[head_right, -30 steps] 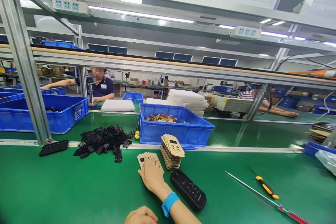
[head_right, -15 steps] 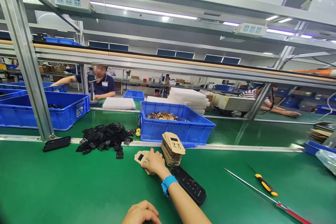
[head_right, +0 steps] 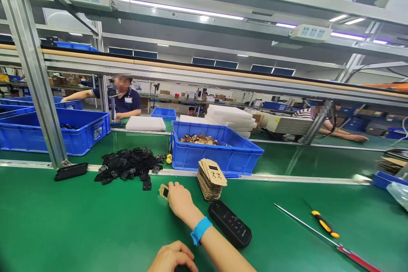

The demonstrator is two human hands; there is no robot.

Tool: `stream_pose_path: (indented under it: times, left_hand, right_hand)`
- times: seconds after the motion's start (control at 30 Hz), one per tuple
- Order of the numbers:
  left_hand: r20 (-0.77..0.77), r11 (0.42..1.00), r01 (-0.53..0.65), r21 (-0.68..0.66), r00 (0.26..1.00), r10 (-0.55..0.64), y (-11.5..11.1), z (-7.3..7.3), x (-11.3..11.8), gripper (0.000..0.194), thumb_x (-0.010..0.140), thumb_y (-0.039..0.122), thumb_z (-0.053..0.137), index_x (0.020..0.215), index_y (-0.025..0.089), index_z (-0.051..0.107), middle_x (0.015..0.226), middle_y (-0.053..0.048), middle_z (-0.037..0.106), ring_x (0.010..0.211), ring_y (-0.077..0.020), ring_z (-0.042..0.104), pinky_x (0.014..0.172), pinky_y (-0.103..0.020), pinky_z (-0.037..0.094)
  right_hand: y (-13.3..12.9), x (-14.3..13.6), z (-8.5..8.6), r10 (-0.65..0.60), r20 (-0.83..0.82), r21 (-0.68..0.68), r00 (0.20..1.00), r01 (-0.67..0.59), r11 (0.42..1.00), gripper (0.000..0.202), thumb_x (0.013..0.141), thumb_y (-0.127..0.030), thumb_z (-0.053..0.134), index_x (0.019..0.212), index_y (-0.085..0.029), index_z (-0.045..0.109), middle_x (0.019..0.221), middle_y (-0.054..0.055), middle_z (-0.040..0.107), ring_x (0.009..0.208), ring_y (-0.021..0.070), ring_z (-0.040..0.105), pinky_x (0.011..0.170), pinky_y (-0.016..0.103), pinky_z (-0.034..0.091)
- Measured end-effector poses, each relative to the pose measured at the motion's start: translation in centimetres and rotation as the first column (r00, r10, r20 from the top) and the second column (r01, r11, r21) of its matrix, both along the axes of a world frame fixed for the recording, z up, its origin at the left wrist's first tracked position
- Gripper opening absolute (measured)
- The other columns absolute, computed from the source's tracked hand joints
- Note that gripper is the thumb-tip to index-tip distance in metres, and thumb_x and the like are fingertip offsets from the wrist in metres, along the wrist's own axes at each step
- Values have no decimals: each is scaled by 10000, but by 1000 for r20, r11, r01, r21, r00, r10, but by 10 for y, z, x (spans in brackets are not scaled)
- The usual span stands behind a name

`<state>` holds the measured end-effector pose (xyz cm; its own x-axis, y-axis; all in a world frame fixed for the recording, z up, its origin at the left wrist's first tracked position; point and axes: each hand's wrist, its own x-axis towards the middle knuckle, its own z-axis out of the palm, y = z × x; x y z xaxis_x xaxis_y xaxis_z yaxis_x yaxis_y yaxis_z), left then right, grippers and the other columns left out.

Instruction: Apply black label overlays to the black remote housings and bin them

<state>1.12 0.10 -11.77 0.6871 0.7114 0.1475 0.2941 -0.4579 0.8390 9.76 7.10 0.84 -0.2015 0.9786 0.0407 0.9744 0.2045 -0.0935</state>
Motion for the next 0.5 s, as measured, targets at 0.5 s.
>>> stream_pose_path:
  times: [0.5]
  left_hand:
    - [-11,1000,30,-10,999,-30,-6,22,-7,357,617,179,733,964,261,736,1062,-24,651,952,-209,610,836,-268,444]
  right_hand:
    - [8,31,-15,117,-678,125,726,-43,991,295,929,-249,386,1196,-171,486,1118,95,625,1002,221,584,869,394,459]
